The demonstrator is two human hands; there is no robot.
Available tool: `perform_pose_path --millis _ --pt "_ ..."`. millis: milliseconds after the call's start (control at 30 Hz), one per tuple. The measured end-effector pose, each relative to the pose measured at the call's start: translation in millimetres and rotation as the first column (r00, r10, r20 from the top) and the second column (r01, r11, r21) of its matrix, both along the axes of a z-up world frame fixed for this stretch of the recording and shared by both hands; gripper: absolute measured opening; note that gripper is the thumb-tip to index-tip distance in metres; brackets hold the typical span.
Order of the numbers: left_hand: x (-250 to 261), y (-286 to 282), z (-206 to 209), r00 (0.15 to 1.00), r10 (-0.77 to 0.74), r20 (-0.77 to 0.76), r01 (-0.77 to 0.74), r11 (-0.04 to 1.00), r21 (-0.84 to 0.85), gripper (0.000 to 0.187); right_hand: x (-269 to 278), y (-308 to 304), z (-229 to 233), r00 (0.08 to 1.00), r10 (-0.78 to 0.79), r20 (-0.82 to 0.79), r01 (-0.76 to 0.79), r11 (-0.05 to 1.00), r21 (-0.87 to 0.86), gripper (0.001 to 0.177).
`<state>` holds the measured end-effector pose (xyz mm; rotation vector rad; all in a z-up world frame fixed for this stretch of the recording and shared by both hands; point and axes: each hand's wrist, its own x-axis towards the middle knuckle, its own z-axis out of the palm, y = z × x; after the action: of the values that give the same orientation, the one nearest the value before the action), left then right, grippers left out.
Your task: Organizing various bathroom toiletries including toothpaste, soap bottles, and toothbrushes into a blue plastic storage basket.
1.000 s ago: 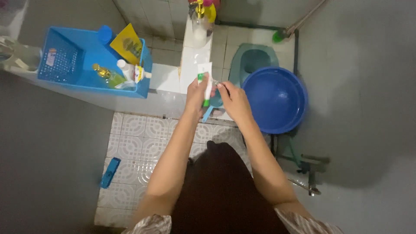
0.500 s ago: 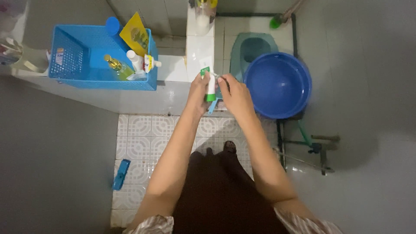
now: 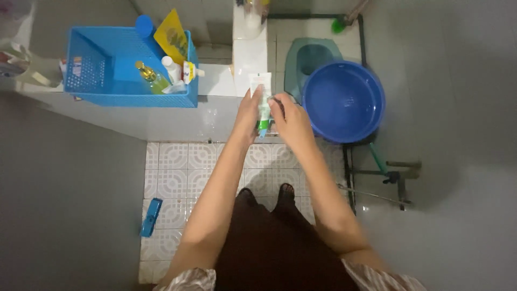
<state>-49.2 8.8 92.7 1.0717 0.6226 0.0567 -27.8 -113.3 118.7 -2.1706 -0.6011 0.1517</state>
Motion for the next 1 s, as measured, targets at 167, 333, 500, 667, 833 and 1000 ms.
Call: perform_pose_path --millis 167,333,500,667,833,1000 --pt "11 -5 -18 0.976 0.045 0.214 -0.061 0.996 0.072 0.024 3 -10 8 0.994 0.099 0.045 -0.094 0.991 -0.099 0.028" --pt "14 -13 -26 0.981 0.110 0.158 -0.143 0.965 0.221 0.025 17 -23 9 0.996 -0.018 0.087 0.022 0.998 -0.052 0.026" --pt "6 -29 2 0.976 0.201 0.085 -0.216 0.944 0.249 0.039 11 -34 18 0.997 0.053 0.055 -0.049 0.997 -0.063 0.023" --pt "15 -32 -23 0.960 0.280 0.026 -0.274 0.912 0.306 0.053 9 -44 14 0.988 0.123 -0.091 -0.131 0.988 -0.086 0.030" --pt "52 -34 -107 0.945 0.321 0.071 -0.284 0.905 -0.316 0.056 24 -53 -2 0.991 0.092 -0.098 -0.104 0.986 -0.131 0.033" --pt "46 -55 -78 0.927 0.362 0.099 -0.316 0.894 -0.317 0.031 37 -56 -16 0.985 0.148 -0.086 -0.157 0.981 -0.115 0.032"
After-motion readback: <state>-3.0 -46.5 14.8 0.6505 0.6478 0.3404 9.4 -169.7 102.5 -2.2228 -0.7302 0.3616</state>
